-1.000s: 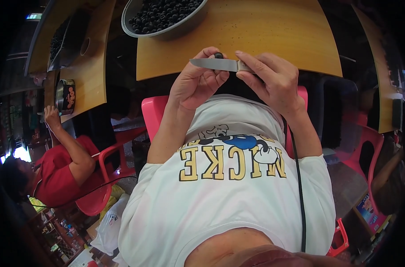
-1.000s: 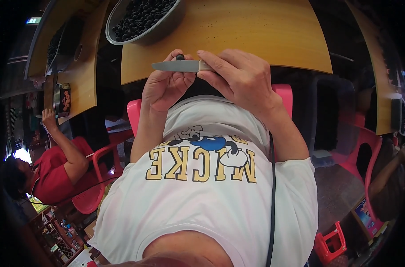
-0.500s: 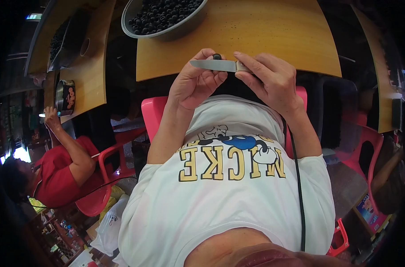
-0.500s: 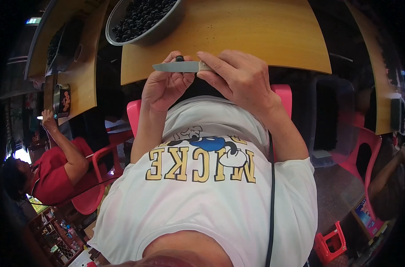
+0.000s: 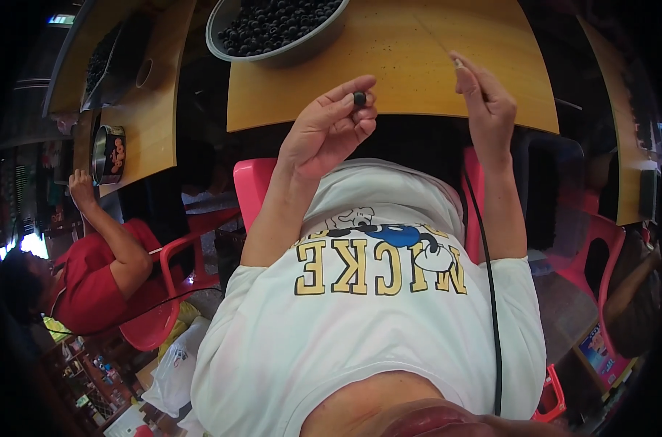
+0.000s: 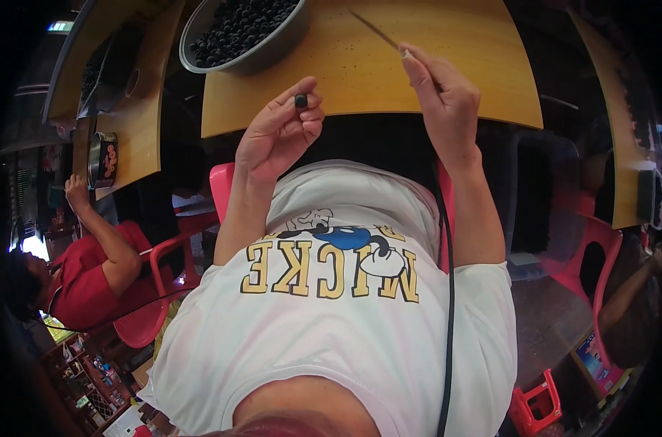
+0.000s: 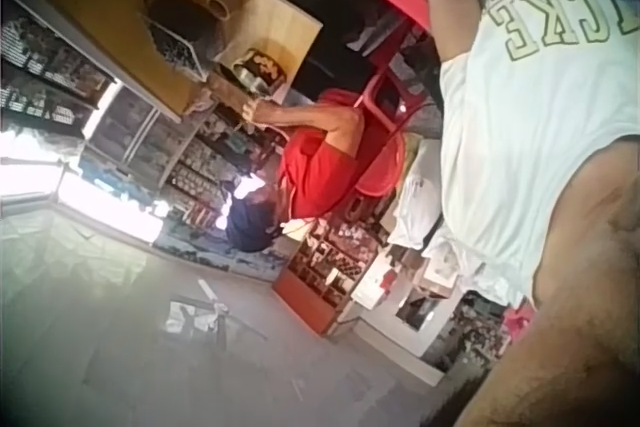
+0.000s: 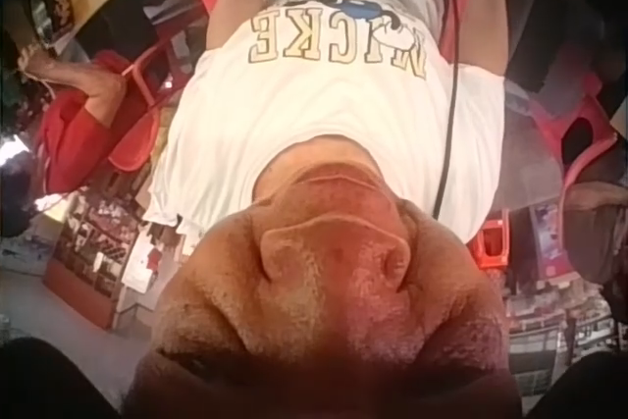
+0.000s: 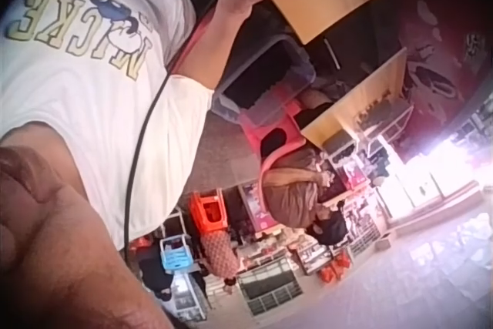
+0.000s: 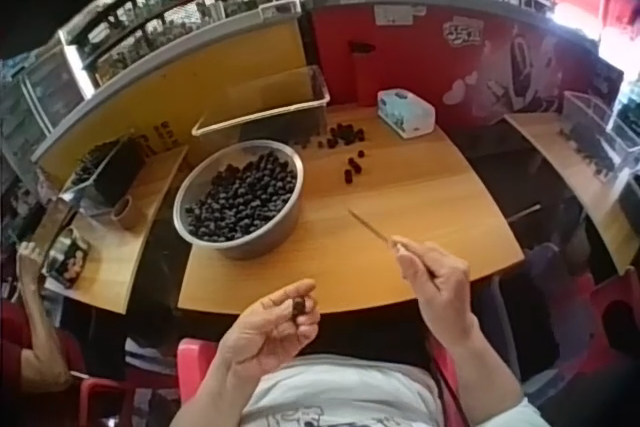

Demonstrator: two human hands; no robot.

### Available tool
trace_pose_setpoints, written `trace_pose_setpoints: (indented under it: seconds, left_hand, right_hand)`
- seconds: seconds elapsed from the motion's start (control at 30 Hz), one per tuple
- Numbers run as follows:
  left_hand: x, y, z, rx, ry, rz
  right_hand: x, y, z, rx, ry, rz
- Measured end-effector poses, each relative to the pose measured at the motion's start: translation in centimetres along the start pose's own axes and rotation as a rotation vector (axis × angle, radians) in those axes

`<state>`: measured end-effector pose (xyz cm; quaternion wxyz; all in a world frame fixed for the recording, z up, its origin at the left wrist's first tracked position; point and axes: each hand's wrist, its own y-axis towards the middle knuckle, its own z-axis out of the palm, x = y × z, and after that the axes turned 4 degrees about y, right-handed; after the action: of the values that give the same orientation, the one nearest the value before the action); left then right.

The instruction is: Using a small knife to pit or cut small black olives at a manual workstation.

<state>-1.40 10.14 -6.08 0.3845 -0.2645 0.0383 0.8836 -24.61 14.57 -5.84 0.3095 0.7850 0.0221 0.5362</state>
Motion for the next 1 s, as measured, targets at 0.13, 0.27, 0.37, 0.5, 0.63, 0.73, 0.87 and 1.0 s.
trace_pose_setpoints:
  seconds: [0.13,0.27,0.37,0.5,0.63,0.73,0.87,1.0]
  left_hand:
    - [0.0,-0.2,-0.3,0.071,-0.059,-0.031]
    - [-0.3,-0.6,-0.2,0.051,-0.006,-0.032]
    - [-0.4,-0.9,-0.2,0.106,-0.005,-0.022]
    - [-4.5,-1.2,0.2,0.187,0.218,0.215]
    - [-12.4,0.0,1.4,-0.043,0.59,0.324]
    - [-16.2,2.1,-1.2,-0.086,0.826,0.403]
    - [-15.7,3.5,0.0,-0.568,1.724,0.369]
    - [-14.8,3.8,0.6,-0.658,2.108,0.169]
  right_hand:
    - [0.8,0.0,0.5,0.094,0.107,0.182]
    - [0.0,-0.4,1.1,0.119,0.006,-0.008]
    - [0.2,-0.5,1.0,0.11,0.036,0.013]
    - [0.8,-0.9,0.9,0.113,0.066,0.127]
    - [0.6,-0.8,1.0,0.107,0.087,0.093]
    - [0.8,-0.6,1.0,0.132,0.09,0.096]
    - [0.7,-0.7,0.7,0.117,0.077,0.106]
    - [0.6,-0.5,0.5,0.102,0.068,0.104]
